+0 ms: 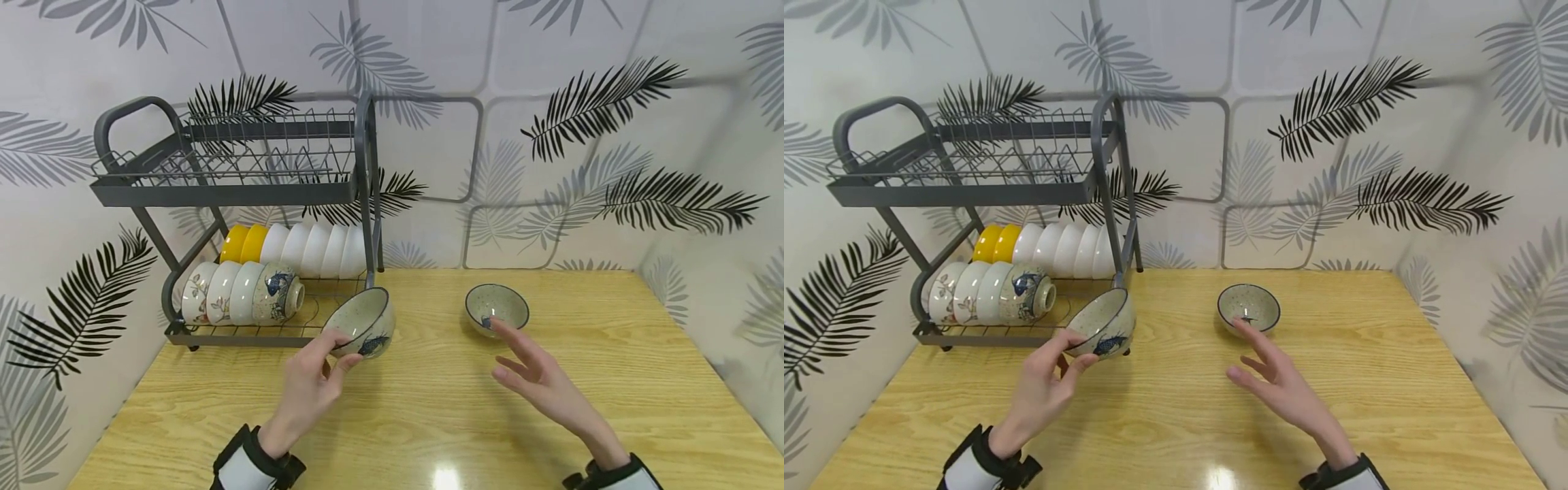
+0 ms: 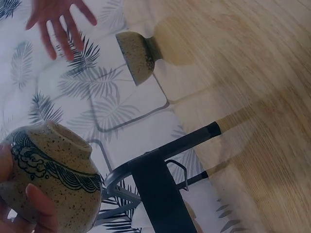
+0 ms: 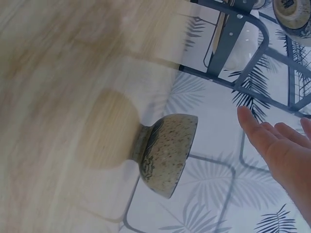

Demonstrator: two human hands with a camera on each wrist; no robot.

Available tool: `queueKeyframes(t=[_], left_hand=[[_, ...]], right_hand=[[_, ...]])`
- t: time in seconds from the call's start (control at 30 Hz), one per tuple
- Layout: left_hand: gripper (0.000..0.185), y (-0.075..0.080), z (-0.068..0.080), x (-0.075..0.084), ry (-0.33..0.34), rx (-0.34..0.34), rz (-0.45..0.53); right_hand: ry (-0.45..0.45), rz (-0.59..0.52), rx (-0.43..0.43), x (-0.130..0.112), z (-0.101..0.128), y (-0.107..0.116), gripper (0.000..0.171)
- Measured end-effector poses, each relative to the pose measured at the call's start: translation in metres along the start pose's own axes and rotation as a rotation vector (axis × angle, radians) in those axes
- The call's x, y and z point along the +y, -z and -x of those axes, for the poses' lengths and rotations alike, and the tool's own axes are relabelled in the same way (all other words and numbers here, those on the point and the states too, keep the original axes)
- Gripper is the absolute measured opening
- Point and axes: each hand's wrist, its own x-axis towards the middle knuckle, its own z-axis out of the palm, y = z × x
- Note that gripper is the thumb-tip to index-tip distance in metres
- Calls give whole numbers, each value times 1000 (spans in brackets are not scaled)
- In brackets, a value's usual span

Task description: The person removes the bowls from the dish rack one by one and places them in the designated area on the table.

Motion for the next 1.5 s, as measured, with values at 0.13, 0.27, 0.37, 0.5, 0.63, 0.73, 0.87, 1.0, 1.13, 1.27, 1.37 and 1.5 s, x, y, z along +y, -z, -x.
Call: queueKeyframes(t=[0.13,0.27,0.37,0.5,0.63,0.73,0.87,1.0,1.13,1.27,1.37,1.5], left_hand=[[28,-4,1,2,-105,-53,-27],[19,-7,2,5,-169,-119,-30],[9,-10,4,7,-205,-173,-28],[8,-14,5,9,-271,-218,-44],[4,-19,7,11,-331,-251,-59],[7,-21,8,13,-347,-286,-71],[9,-24,8,16,-380,-315,-95],[9,-26,7,16,-441,-315,-132],[10,-27,7,16,-460,-329,-156],[10,-27,7,18,-458,-348,-171],[10,-27,8,18,-454,-361,-180],[10,-26,8,18,-444,-373,-183]], right_hand=[[51,40,-4,-4,-2,-6,68],[97,130,2,-7,-2,-15,75],[159,186,10,-8,-3,-22,78],[241,213,22,-9,-5,-28,82],[281,233,34,-8,-8,-32,85],[312,261,52,-9,-10,-35,85],[370,313,63,-11,-13,-39,83],[464,334,40,-12,-16,-42,76],[602,369,11,-11,-20,-46,62],[683,445,-24,-11,-23,-50,45],[687,501,-50,-11,-23,-52,35],[688,573,-53,-10,-23,-55,24]])
